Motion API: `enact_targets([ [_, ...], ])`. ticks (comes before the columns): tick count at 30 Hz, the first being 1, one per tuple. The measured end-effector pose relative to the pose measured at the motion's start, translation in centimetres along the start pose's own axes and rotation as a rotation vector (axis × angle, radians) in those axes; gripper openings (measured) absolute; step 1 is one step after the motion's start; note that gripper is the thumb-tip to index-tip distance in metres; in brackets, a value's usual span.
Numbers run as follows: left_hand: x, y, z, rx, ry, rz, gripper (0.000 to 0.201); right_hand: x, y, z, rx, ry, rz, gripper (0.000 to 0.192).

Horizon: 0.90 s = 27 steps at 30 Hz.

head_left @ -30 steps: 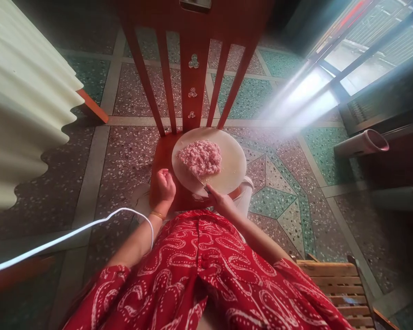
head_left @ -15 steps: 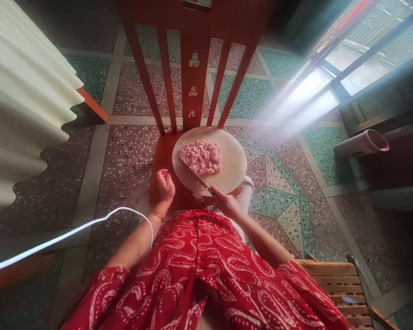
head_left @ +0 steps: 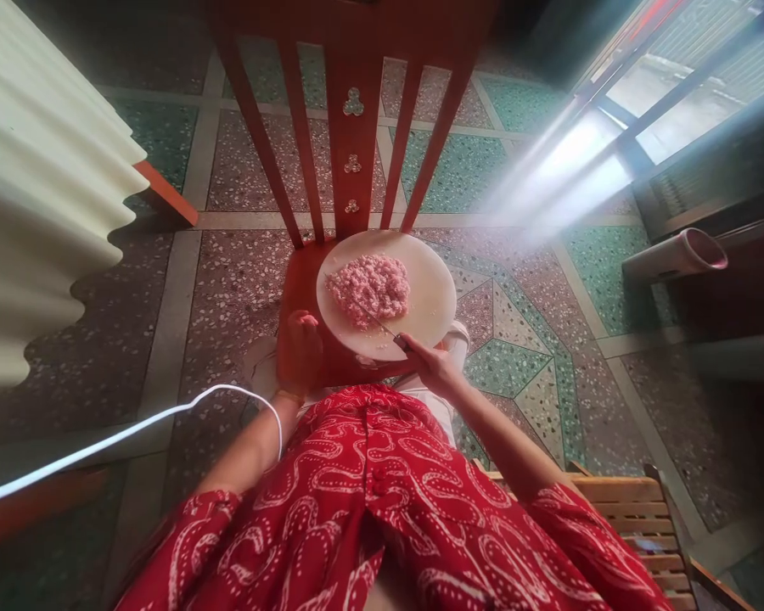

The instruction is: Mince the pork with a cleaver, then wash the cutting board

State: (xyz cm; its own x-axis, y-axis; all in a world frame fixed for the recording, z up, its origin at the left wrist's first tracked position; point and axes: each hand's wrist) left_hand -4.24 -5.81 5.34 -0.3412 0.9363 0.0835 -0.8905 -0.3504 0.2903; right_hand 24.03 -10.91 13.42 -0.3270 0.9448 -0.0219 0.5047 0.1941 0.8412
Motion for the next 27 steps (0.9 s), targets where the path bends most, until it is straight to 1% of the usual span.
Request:
enact_targets([
  [2,-0.1,0.2,0.4,0.047,-0.016,-0.01,0.022,0.5,0.0,-0.6,0.035,0.024,0.074,0.046],
  [3,-0.2,0.1,0.5,0.074,-0.026,-0.005,0.021,0.8,-0.3,-0.9,0.049,0.021,0.091,0.046],
  [5,-0.2,-0.2,0.7,0.099,-0.034,0.024,0.018,1.4,-1.2,-1.1,0.052,-0.021,0.06,0.044],
  [7,-0.1,-0.6,0.7,0.063,-0.027,0.085,0.016,1.6,-1.9,-1.1,0.022,-0.088,-0.011,0.042],
  [9,-0.1,-0.8,0.6,0.01,-0.021,0.121,0.016,1.7,-1.5,-1.1,0.0,-0.135,-0.04,0.04],
  [10,-0.1,-0.9,0.5,0.002,-0.025,0.106,0.015,1.6,-0.9,-1.3,0.007,-0.138,-0.025,0.04],
  [12,-0.1,-1.0,0.3,0.017,-0.033,0.036,0.015,1.8,0.5,-2.0,0.055,-0.102,0.049,0.042],
  [14,0.0,-1.5,-0.1,-0.004,-0.018,0.023,0.016,2.3,1.3,-2.8,0.104,-0.064,0.149,0.045],
  [16,0.2,-2.4,-0.5,-0.071,0.005,0.051,0.017,3.1,0.7,-3.2,0.128,-0.076,0.223,0.047],
  [17,0.4,-2.9,-0.7,-0.101,0.009,0.062,0.017,3.5,-0.1,-3.2,0.128,-0.107,0.226,0.047],
  [19,0.7,-3.9,-1.2,-0.131,0.0,0.063,0.014,4.0,-1.7,-2.8,0.116,-0.197,0.144,0.047],
  [21,1.0,-4.6,-1.5,-0.142,-0.011,0.059,0.013,4.2,-2.5,-2.3,0.103,-0.274,0.036,0.044],
  [23,1.2,-5.0,-1.6,-0.159,-0.018,0.051,0.012,4.0,-1.6,-2.4,0.11,-0.29,0.001,0.043],
  [26,1.4,-5.1,-1.6,-0.19,-0.026,0.04,0.013,3.6,1.3,-3.9,0.135,-0.204,0.077,0.047],
  [27,1.4,-5.0,-1.6,-0.194,-0.028,0.04,0.013,3.6,2.0,-4.4,0.137,-0.166,0.116,0.05],
])
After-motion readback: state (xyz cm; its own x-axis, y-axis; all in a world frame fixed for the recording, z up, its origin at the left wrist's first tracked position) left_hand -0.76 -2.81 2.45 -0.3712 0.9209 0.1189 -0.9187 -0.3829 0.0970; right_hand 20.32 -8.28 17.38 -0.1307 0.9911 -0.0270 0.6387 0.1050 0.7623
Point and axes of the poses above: each hand's wrist, its own x-axis towards the middle knuckle, its own y-axis out of the back of the hand, z = x × y, and after that the axes turned 10 degrees about -x, right-handed
